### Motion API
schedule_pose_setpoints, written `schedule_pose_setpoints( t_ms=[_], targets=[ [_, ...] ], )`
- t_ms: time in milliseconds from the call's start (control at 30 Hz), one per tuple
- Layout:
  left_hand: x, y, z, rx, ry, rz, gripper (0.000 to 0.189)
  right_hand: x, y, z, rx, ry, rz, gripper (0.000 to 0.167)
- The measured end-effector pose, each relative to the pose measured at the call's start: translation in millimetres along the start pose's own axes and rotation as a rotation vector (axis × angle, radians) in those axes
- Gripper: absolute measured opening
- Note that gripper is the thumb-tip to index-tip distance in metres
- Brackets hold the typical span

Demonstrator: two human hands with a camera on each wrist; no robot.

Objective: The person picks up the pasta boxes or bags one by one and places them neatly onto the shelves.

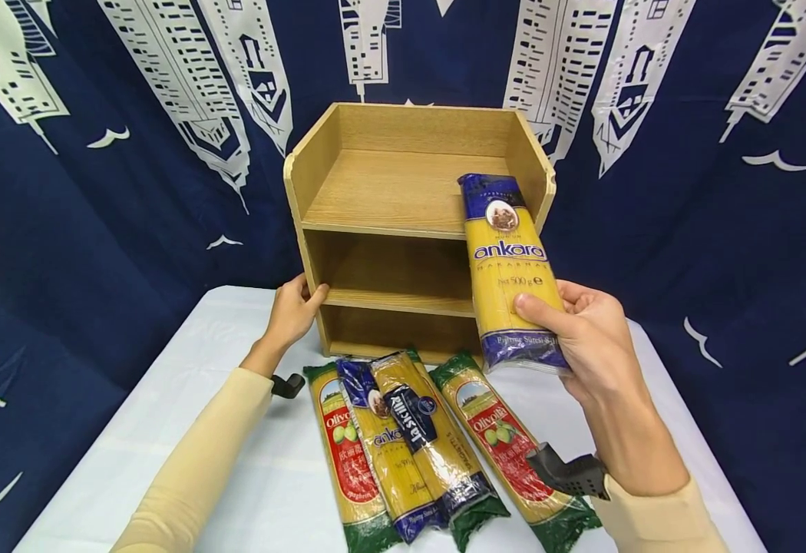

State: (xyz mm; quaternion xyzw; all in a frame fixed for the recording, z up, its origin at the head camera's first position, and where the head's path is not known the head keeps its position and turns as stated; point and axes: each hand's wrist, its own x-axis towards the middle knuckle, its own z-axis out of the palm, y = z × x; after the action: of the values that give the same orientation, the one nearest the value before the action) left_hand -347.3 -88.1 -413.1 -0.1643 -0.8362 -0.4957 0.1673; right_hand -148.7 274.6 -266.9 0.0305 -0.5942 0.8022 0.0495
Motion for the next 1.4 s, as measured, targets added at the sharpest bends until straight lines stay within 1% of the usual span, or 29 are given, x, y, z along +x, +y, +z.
schedule_pose_setpoints(
  t_ms=[167,400,567,767,867,1000,1100,1233,1367,1400],
  targets=[
    [0.2,-1.2,0.4,0.008,0.001,-0.004,0.03,9.0,-3,2,0.019,0.001,0.023,0.014],
    [0.1,-1.1,-0.1,0.018,-0.005,-0.003,0.031,21.9,-8,3,0.031,0.024,0.06,0.009],
    [-0.1,-0.2,-0.8,0.018,-0.002,-0.006,0.03,30.9,-11,4,0.04,0.021,0.092,0.006],
    [0.8,-1.4,-0.6,0.004,0.002,-0.006,0.029,40.7,-14,3,0.048,-0.005,0.13,0.008],
    [1.9,-2.8,-0.3,-0.01,0.0,-0.005,0.029,46.3,-15,4,0.077,-0.011,0.143,0.01],
    [2.5,-3.8,0.4,-0.022,-0.01,-0.005,0.031,52.2,-16,4,0.114,0.0,0.159,0.01],
    [2.2,-3.0,0.5,-0.023,-0.013,-0.008,0.03,55.3,-15,5,0.121,0.008,0.162,0.011],
    [1.7,-2.3,0.2,-0.039,-0.012,-0.008,0.031,57.4,-15,6,0.105,0.011,0.161,0.011],
    [1.1,-3.2,-0.1,-0.062,-0.006,-0.011,0.032,55.9,-14,7,0.044,0.025,0.145,0.008],
    [0.9,-3.7,-0.2,-0.064,-0.004,-0.011,0.032,54.7,-13,8,0.024,0.032,0.139,0.01]
  ],
)
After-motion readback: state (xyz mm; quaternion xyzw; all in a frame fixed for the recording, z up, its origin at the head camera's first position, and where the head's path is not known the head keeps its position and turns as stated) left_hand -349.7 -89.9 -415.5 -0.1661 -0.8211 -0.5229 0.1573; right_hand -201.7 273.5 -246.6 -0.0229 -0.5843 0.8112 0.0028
